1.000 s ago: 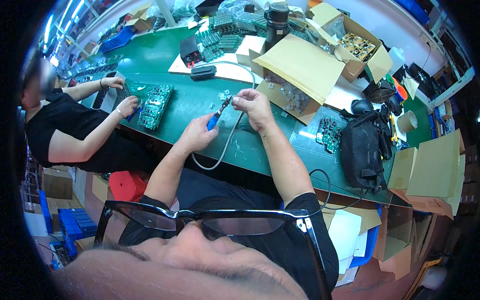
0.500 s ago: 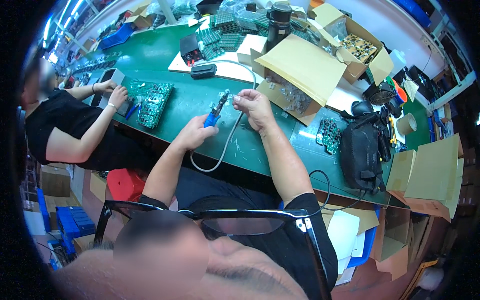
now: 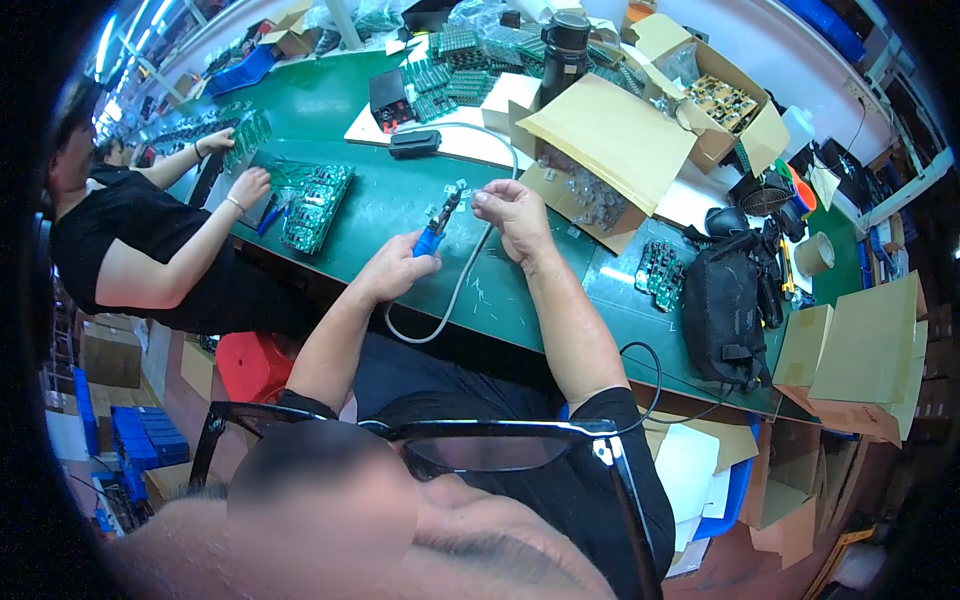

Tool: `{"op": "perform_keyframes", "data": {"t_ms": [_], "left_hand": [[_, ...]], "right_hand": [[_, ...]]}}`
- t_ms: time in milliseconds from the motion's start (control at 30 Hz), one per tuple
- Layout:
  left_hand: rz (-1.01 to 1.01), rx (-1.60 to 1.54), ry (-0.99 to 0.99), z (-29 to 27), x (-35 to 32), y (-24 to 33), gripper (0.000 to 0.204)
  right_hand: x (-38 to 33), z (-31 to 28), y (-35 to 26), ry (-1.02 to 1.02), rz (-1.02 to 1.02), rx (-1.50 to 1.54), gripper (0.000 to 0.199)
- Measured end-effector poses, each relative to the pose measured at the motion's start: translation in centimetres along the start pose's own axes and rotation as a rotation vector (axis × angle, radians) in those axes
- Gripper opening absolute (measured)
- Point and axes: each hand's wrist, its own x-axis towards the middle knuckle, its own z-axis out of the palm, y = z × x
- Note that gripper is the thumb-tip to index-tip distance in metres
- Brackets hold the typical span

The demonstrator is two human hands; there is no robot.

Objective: The person repeatedly retrieves electronic components from a cardboard box and trims them using wire cutters.

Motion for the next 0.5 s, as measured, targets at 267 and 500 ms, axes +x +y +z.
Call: {"op": "perform_keyframes", "data": {"t_ms": [267, 500], "left_hand": [[-0.070, -0.770, -0.094, -1.0, 0.5, -3.2, 0.054], [0.054, -1.102, -0.105, -1.3, 0.7, -7.1, 0.066]], "right_hand": [[0.5, -0.5, 1.1, -0.002, -0.106, -0.570, 0.034], [-0.2, -1.1, -3.0, 0.488, -0.509, -1.104, 0.025]]}}
